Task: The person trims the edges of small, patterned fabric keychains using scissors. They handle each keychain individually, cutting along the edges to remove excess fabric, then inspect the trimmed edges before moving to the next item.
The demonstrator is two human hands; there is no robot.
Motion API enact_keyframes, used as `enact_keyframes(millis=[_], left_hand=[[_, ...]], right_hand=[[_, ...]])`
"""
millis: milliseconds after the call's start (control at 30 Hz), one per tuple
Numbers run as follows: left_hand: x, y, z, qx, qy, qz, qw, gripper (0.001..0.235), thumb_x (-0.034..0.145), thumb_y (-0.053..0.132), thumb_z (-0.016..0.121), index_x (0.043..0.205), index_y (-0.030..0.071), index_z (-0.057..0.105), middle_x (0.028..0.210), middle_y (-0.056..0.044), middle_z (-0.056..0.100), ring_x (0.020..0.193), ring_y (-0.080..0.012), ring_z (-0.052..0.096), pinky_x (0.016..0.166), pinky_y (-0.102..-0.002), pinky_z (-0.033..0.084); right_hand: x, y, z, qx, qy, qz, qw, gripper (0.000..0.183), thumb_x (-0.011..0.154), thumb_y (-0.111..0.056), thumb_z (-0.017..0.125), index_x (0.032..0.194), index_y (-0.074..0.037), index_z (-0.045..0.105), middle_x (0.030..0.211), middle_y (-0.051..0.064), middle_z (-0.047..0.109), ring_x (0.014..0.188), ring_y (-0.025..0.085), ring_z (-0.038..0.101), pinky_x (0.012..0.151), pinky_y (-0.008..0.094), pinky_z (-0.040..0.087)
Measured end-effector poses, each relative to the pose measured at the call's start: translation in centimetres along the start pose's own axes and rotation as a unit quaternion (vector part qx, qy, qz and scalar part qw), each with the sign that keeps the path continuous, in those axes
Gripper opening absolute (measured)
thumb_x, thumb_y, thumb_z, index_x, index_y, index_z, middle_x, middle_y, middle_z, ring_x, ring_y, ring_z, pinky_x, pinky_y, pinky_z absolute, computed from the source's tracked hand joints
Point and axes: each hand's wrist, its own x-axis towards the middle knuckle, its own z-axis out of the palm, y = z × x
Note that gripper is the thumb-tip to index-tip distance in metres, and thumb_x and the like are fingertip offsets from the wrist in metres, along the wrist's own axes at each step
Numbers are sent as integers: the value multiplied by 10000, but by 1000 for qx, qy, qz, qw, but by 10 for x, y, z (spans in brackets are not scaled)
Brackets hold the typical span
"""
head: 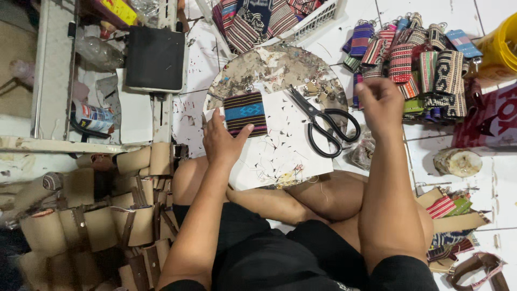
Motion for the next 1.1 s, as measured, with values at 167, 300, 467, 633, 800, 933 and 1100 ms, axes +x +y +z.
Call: enact_keyframes(millis=[167, 300, 467, 633, 800, 933, 1100], left_hand=[[20, -13, 15, -57, -8, -69, 996, 923, 770, 390, 891, 1535, 156, 431, 1183, -34, 639, 1152, -298, 619, 1027, -477, 429], [27, -29, 31, -288, -4, -79, 954, 310, 1005, 290, 702, 1255, 110, 730, 890, -36, 723, 798, -167, 716, 703, -318, 578], [-8, -2, 1, -562, -51, -45, 825, 272, 1076, 265, 576, 1203, 48, 680, 1008, -143, 743, 931, -239, 749, 857, -417, 627], [-50, 23, -7, -639, -108, -1, 762, 303, 1048, 309, 616, 1164, 35, 671, 1023, -157, 748, 964, -234, 741, 867, -420, 639], [-77, 43, -22, -726, -183, -11, 663, 202, 1027, 174, 627, 1154, 17, 642, 1013, -128, 732, 964, -225, 729, 856, -392, 632], [-77, 30, -20, -705, -167, -43, 688, 162, 1041, 237, 622, 1094, 95, 677, 835, -29, 703, 797, -151, 691, 765, -278, 603], [-72, 36, -49, -524, 35, 53, 849, 388, 1025, 329, 655, 1282, 46, 587, 1037, -34, 625, 998, -108, 581, 879, -244, 493]], right_hand=[[-32, -80, 17, -309, -252, 31, 917, 338, 857, -430, 828, 1031, -148, 759, 863, 126, 764, 906, 387, 731, 806, 466, 539], [-39, -91, 25, -409, -294, 48, 863, 379, 859, -535, 752, 1000, -184, 740, 868, 86, 775, 945, 359, 748, 834, 478, 546], [-62, -109, 39, -138, -309, 44, 940, 330, 909, -302, 761, 1095, -34, 715, 862, 186, 745, 829, 337, 743, 733, 428, 581], [-95, -108, 77, 217, -379, 118, 892, 427, 932, -181, 754, 1269, 64, 660, 1031, 174, 757, 926, 223, 716, 831, 382, 604], [-110, -116, 73, 466, -342, 163, 800, 228, 943, -52, 645, 1083, 123, 684, 1009, 261, 755, 912, 307, 754, 864, 446, 603], [-107, -116, 64, 483, -349, 163, 786, 230, 956, -50, 627, 1074, 142, 677, 984, 283, 751, 892, 336, 764, 835, 456, 614], [-98, -127, 49, 387, -376, 121, 833, 170, 978, -64, 642, 1024, 84, 711, 904, 165, 765, 849, 185, 724, 797, 347, 573]])
